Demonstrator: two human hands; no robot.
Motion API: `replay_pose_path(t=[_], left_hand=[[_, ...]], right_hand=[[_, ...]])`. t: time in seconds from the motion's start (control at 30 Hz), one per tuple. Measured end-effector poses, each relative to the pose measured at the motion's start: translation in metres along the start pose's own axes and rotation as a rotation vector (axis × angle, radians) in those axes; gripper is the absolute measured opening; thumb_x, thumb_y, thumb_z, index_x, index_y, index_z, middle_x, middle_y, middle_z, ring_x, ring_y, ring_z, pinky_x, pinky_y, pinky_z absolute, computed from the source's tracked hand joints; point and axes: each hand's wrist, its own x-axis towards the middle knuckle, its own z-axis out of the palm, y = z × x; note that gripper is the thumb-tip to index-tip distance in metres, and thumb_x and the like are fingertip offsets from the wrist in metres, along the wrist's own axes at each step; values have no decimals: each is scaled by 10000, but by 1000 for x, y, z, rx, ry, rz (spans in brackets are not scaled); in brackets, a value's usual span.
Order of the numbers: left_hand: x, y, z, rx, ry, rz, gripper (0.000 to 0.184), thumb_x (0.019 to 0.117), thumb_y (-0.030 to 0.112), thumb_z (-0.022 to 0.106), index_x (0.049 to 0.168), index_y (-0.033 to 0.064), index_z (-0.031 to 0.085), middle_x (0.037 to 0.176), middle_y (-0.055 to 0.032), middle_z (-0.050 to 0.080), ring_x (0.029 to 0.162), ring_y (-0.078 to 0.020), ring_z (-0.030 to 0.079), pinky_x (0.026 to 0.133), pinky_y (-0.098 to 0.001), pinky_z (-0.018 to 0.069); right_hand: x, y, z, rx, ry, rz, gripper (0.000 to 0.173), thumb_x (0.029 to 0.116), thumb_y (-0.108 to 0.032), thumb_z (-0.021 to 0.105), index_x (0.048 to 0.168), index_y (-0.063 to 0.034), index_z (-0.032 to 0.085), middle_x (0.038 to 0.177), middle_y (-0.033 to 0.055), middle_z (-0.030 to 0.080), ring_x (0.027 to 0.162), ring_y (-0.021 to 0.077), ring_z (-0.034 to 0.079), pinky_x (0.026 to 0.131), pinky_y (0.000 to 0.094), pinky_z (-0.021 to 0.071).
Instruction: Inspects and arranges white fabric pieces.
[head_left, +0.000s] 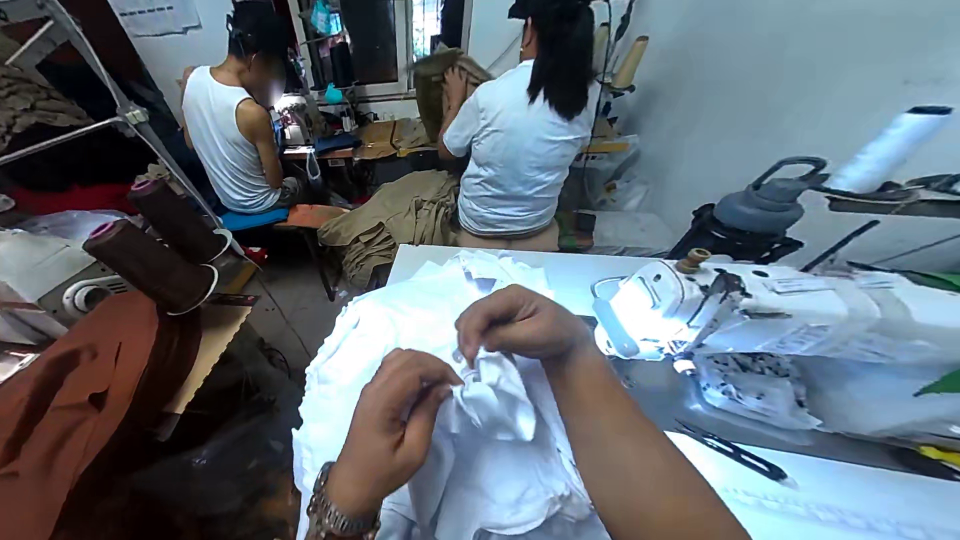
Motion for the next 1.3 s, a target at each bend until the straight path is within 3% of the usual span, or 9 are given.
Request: replay_pose_path(t=[0.23,0.37,0.6,0.73,0.9,1.03,1.13,1.23,1.3], left_hand=[[8,-19,14,-42,69,-95,116,997,109,605,1041,66,703,997,13,691,863,-22,650,771,-185,570],[6,-22,12,-53,107,-130,91,974,119,644,1018,89,717,977,37,692,771,11,622,678,-144,546],[5,-27,14,-81,148,-153,91,950,89,661,993,100,740,985,47,699,796,5,640,699,-146,559],[5,-27,16,-67,175,-182,145,942,94,681,1063,105,760,969,42,706,785,-4,638,688,-150,550],[2,-28,20,-62,266,-182,100,912,74,717,989,98,776,962,36,704,820,-24,658,711,-164,571],[2,-35,27,-29,383,-217,104,934,69,658,993,83,742,1056,21,670,931,-30,651,788,-178,573],[3,-39,23,-59,471,-330,151,956,39,609,1080,40,696,1101,10,677,864,-15,666,752,-191,587],[4,-40,16,-92,515,-405,138,983,59,588,1097,72,665,961,65,704,730,12,658,669,-174,580],[4,-41,15,-85,515,-411,125,978,70,582,1081,73,653,904,74,688,704,15,645,655,-173,573]], right_hand=[[3,0,20,131,118,180,126,875,15,609,898,-83,686,760,-64,681,650,-25,611,583,145,509],[6,4,21,187,122,181,149,886,39,598,914,-85,675,793,-58,689,698,-15,637,631,157,536],[6,9,21,229,122,171,161,898,39,579,932,-86,674,815,-51,698,728,-3,650,662,168,544],[6,12,24,285,147,227,182,881,65,556,962,-91,602,766,-41,670,690,9,646,634,181,548],[8,16,26,291,152,248,248,891,63,576,1084,-91,561,920,0,673,815,66,662,744,234,566],[13,6,31,-6,417,296,260,904,14,643,1145,-71,595,1083,16,663,777,58,642,697,226,574],[12,-13,39,-393,652,241,154,898,-102,711,1042,-61,676,933,-14,664,734,27,591,665,196,523],[-7,-27,56,-626,472,-6,113,902,-164,740,877,-54,728,881,-11,695,796,28,645,695,181,560],[-14,-28,71,-798,303,-92,128,940,-175,717,926,-58,768,976,19,726,916,59,679,804,197,579]])
